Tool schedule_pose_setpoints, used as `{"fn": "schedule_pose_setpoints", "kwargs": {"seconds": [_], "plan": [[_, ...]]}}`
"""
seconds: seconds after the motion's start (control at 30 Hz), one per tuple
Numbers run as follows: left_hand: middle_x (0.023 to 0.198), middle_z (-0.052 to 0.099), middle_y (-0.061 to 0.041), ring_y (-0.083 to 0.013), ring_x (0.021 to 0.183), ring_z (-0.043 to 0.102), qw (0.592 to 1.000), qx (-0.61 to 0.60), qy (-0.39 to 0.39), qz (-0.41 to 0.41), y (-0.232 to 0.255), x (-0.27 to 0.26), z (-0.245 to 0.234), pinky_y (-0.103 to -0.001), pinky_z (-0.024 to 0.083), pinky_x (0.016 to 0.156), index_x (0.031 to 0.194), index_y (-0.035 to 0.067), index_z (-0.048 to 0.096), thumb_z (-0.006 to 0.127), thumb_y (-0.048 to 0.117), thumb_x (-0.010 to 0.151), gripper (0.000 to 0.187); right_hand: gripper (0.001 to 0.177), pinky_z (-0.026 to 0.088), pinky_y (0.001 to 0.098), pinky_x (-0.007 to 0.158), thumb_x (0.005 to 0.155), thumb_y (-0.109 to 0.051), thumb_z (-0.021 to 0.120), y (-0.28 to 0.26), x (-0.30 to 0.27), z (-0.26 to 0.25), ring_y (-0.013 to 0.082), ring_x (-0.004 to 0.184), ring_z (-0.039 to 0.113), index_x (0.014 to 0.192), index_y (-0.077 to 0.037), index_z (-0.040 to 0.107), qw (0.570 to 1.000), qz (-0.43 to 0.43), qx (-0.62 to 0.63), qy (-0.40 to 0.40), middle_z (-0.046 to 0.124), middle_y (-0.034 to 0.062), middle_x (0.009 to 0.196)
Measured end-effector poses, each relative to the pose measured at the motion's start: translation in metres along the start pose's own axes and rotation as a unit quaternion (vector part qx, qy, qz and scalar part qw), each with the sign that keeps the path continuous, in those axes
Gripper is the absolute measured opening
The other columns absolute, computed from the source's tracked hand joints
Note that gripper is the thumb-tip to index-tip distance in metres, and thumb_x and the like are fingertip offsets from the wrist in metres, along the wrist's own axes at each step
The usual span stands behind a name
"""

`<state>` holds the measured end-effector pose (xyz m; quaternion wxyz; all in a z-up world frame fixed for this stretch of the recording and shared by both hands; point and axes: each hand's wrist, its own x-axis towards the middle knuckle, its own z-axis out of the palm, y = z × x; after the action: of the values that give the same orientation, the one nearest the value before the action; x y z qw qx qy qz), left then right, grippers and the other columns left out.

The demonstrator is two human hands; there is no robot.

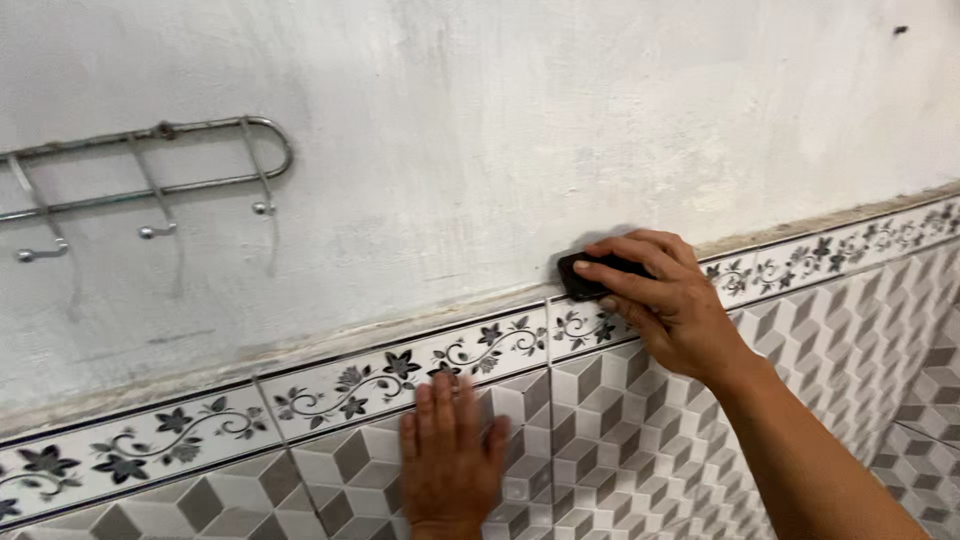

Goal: The person scrubs a tiled wall in a bathroom using a dark sponge. They repeatedly rub the upper section of the wall and the decorative border tiles, moving the sponge back and forth along the grout lines and tile surfaces.

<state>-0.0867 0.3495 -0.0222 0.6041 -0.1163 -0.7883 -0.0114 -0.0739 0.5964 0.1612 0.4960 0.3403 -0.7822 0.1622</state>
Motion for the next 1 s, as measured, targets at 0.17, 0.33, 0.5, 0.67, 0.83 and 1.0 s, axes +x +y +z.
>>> {"fn": "schedule_pose_setpoints", "kwargs": {"seconds": [0.17,0.33,0.5,0.67,0.83,1.0], "plan": [[0.151,0.049,-0.017,-0.0364,0.146,0.035,1.0,0.009,0.025,-0.015,0.013,0.0,0.007,-0.053,0.018,0.122,0.146,0.013,0.054,0.045,0.052,0.104,0.058,0.04,0.036,0.0433,0.12,0.089,-0.02,0.074,-0.065,0.024,0.06,0.0235,0.135,0.05,0.127,-0.031,0.07,0.997,-0.039,0.068,-0.018,0.064,-0.0028,0.138],[0.155,0.048,-0.015,-0.0312,0.15,0.033,1.0,0.002,-0.01,0.004,-0.004,-0.017,0.018,-0.049,0.018,0.123,0.148,0.011,0.053,0.049,0.057,0.102,0.065,0.041,0.034,0.0444,0.124,0.093,-0.015,0.074,-0.051,0.016,0.086,0.0232,0.141,0.048,0.13,-0.029,0.069,0.992,-0.091,0.079,-0.026,0.062,-0.0022,0.144],[0.155,0.049,-0.012,-0.0256,0.153,0.03,1.0,-0.015,-0.015,0.018,-0.01,-0.026,0.02,-0.045,0.018,0.126,0.149,0.014,0.053,0.048,0.058,0.102,0.064,0.042,0.032,0.0443,0.122,0.089,-0.015,0.072,0.014,-0.018,0.001,0.0252,0.139,0.048,0.129,-0.029,0.07,1.0,0.017,-0.01,0.015,0.062,-0.0011,0.144],[0.15,0.051,-0.017,-0.0346,0.149,0.031,1.0,-0.008,-0.01,-0.013,0.005,-0.028,0.025,-0.055,0.016,0.122,0.143,0.009,0.057,0.047,0.059,0.101,0.066,0.039,0.032,0.0464,0.125,0.089,-0.028,0.073,-0.01,-0.003,0.016,0.0285,0.137,0.051,0.128,-0.027,0.071,0.996,0.01,0.067,0.055,0.064,0.0016,0.14],[0.15,0.054,-0.02,-0.0352,0.148,0.035,1.0,0.016,0.008,-0.005,0.005,-0.025,0.025,-0.056,0.016,0.123,0.143,0.006,0.059,0.051,0.063,0.1,0.072,0.046,0.032,0.0578,0.117,0.074,-0.054,0.084,-0.065,0.01,0.092,0.0258,0.12,0.059,0.106,-0.022,0.074,0.988,0.062,0.036,0.137,0.071,0.0021,0.115],[0.149,0.053,-0.019,-0.0374,0.145,0.037,0.999,-0.032,-0.007,-0.012,0.015,-0.018,0.014,-0.056,0.017,0.122,0.142,0.006,0.058,0.051,0.058,0.099,0.068,0.027,0.047,0.0449,0.104,0.086,-0.046,0.077,-0.019,0.001,0.045,0.0169,0.11,0.068,0.104,-0.026,0.074,0.972,0.135,0.079,0.177,0.074,-0.0054,0.106]]}}
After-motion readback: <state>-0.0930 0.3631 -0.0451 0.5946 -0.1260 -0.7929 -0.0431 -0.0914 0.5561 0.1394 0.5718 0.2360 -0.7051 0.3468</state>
